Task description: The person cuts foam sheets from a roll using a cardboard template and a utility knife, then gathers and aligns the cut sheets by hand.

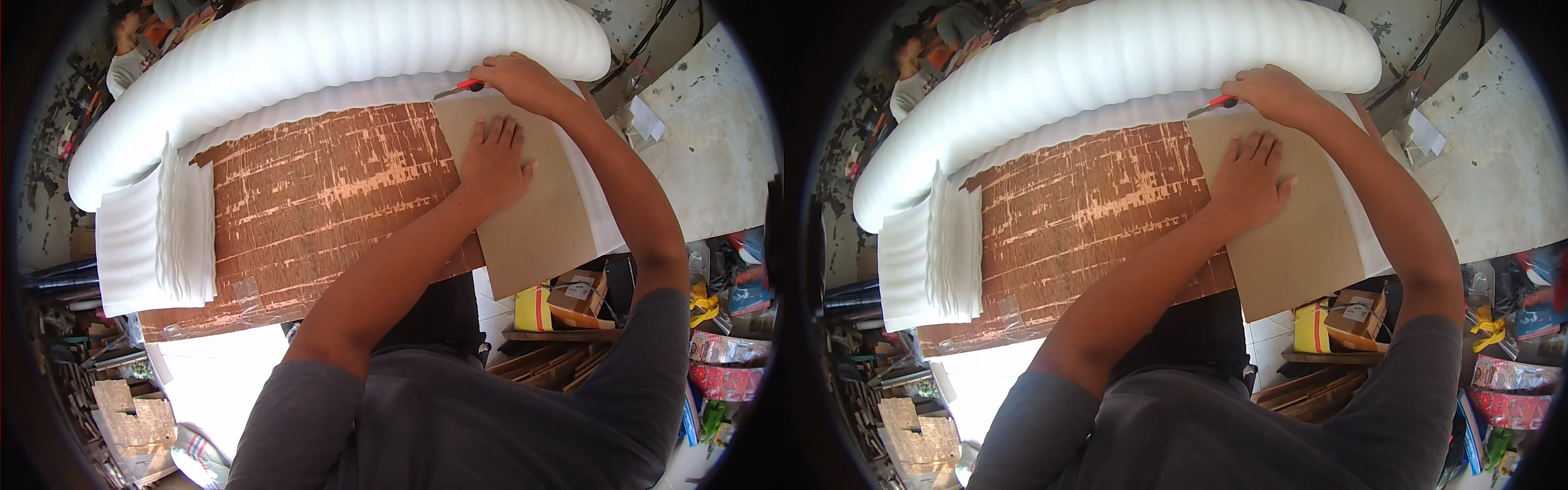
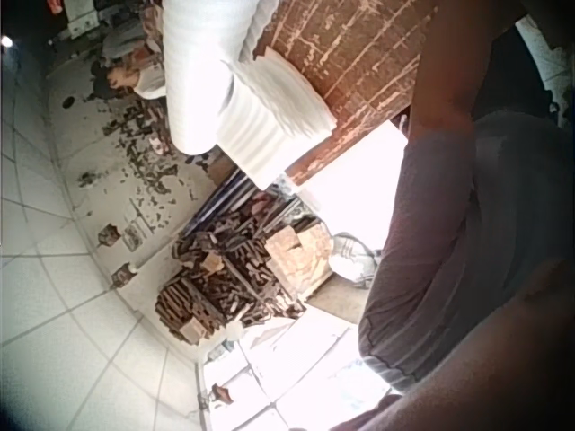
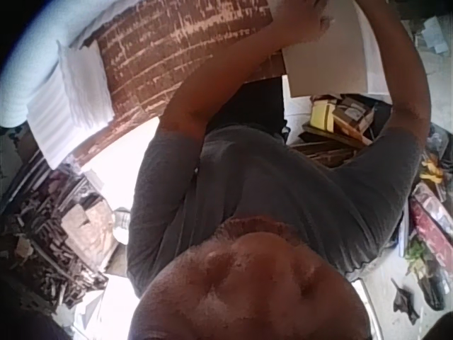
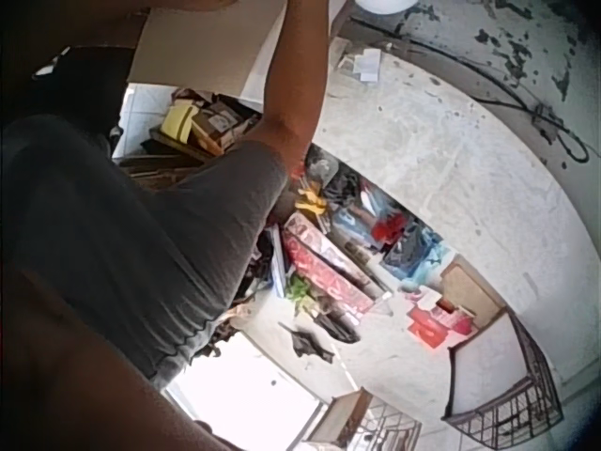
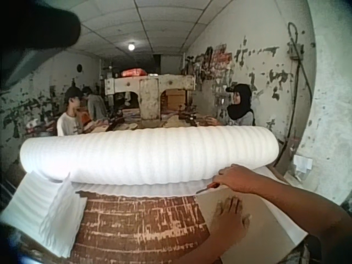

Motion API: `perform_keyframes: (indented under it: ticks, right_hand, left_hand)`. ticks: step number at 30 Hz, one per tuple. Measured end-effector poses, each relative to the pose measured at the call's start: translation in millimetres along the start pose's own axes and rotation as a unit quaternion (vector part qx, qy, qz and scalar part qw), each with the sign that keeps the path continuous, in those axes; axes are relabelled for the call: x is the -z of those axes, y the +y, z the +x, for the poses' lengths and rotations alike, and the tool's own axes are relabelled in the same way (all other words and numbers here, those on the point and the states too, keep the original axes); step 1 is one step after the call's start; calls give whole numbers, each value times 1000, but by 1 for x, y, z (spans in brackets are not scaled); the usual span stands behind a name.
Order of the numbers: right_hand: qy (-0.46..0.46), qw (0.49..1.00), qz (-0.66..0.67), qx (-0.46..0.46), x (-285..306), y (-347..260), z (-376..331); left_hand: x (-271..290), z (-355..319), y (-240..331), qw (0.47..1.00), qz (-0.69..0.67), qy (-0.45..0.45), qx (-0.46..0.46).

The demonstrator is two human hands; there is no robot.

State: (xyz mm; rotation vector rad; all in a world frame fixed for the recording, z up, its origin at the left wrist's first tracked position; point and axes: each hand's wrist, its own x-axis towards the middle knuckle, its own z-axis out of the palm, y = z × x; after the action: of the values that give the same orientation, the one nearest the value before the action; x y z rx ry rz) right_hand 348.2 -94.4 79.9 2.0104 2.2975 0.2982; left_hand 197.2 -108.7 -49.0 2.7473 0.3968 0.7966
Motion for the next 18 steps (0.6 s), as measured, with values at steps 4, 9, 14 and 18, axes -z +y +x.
perform_keyframes:
  ticks: [4,9,14,18]
  right_hand:
    - [-13,999,17,-36,4,-7,2]
    - [-16,1000,-4,-7,-4,-5,3]
    - [-1,999,-10,31,-12,2,4]
    - [-9,999,13,29,-13,1,2]
  left_hand:
    - [1,-1,0,1000,2,-2,3]
    - [2,-1,0,1000,11,-15,3]
    - [2,0,1,1000,8,-18,5]
    - [2,0,0,1000,6,-13,6]
